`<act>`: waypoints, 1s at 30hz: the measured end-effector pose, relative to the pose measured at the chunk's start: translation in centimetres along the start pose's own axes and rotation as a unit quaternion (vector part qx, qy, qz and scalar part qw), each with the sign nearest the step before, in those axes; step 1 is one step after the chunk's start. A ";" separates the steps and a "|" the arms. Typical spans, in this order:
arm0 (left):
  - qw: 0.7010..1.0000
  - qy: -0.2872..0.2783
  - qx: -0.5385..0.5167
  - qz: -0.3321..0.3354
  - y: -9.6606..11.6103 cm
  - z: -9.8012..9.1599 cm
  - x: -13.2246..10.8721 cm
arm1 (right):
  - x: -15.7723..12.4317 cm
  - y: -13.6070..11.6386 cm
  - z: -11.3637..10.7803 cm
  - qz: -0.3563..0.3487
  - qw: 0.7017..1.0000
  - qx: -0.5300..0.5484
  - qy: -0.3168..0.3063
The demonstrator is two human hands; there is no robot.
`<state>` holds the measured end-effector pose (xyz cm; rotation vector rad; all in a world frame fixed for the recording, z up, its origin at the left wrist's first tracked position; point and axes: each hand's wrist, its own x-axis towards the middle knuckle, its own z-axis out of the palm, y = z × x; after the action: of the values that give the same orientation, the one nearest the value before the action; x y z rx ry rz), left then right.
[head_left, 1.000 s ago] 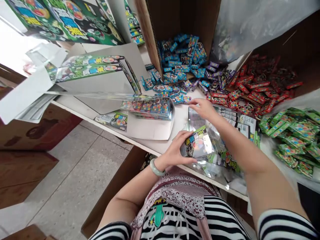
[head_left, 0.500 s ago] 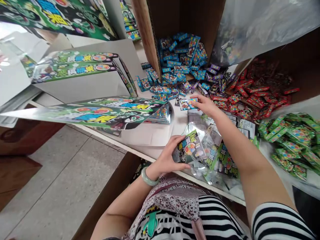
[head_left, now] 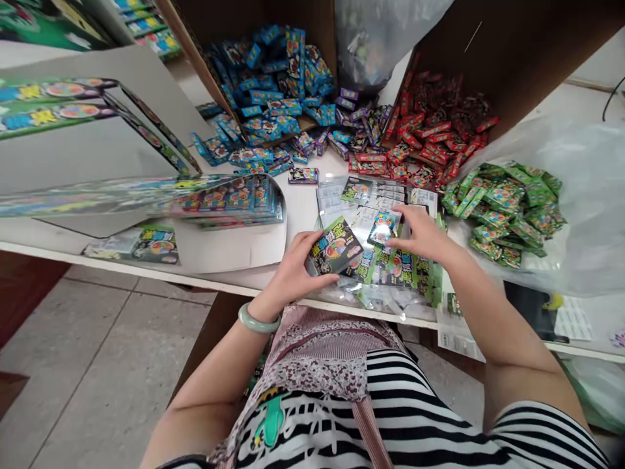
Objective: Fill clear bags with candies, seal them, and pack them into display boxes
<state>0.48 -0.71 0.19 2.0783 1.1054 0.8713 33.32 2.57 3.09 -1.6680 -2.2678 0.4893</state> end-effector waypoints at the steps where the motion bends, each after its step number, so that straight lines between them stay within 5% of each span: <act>1: 1.000 -0.005 0.008 0.003 0.2 0.1 0.1 | -0.5 0.0 0.5 -0.003 1.000 -0.012 -0.011; 5: 0.999 -0.027 0.032 0.023 0.5 0.5 -0.1 | -1.3 -0.3 1.3 0.011 0.999 -0.029 0.021; 8: 0.998 -0.024 0.045 0.028 0.4 0.3 -0.5 | -2.1 -1.0 -0.2 -0.003 0.996 0.027 0.080; 13: 0.996 -0.064 0.032 0.059 0.4 -0.2 -1.1 | -4.5 -3.7 -4.3 -0.155 0.980 0.088 -0.088; 16: 0.991 -0.095 0.007 0.092 0.5 0.0 -1.2 | -5.0 -5.3 -5.2 -0.187 0.966 0.077 -0.158; 23: 0.982 -0.150 -0.018 0.113 1.2 -0.2 -1.0 | -3.8 -5.4 -5.6 -0.205 0.958 0.068 -0.187; 30: 0.989 -0.121 -0.011 0.089 1.2 -0.6 -1.0 | -3.5 -5.6 -5.4 -0.184 0.967 0.063 -0.163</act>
<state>0.18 -2.00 1.23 2.2213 0.7885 0.6856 31.84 -1.78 10.25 -1.1325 -2.6339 0.8440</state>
